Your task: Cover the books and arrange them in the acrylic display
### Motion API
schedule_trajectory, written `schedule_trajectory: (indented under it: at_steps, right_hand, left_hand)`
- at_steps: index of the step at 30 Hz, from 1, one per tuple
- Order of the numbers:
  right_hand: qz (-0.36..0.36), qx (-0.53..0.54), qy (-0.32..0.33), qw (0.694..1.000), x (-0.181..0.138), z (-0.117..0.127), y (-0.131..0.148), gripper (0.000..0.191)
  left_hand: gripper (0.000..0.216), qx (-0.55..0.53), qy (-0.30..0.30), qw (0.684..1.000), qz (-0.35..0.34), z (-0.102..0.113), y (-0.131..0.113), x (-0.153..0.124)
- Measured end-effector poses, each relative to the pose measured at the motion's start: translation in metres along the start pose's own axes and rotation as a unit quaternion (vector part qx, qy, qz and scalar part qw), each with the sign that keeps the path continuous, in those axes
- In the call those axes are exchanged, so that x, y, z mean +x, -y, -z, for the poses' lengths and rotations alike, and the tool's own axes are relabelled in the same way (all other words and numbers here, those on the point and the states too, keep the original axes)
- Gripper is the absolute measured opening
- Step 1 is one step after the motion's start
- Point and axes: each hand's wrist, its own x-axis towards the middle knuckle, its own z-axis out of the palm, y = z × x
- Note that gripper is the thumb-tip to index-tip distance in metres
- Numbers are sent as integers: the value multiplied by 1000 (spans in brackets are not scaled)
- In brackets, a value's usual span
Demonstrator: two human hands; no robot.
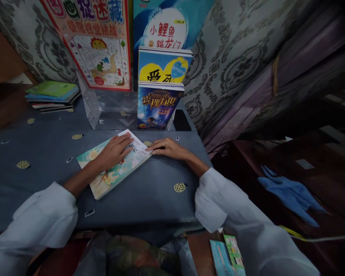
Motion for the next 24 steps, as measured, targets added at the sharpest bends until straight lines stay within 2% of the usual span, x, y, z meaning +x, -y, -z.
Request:
schedule_trajectory:
  at_steps: [4,9,15,19,24]
  right_hand:
    - [-8,-43,-18,999,-5,-4,5,28]
    - [9,-170,-60,983,-12,-15,14,30]
    - [1,-360,-175,916,-16,-49,26,37]
    - [19,-368,-130,920,-6,-59,28,33]
    - [-20,-345,-118,931,5,-52,17,35]
  left_hand:
    - [56,-12,30,999,15,7,6,-1]
    - [53,30,68,997,27,19,14,-2]
    - [47,99,19,993,65,26,1,-1]
    - [46,153,9,981,116,27,-13,2]
    - [48,174,-1,973,149,27,-18,2]
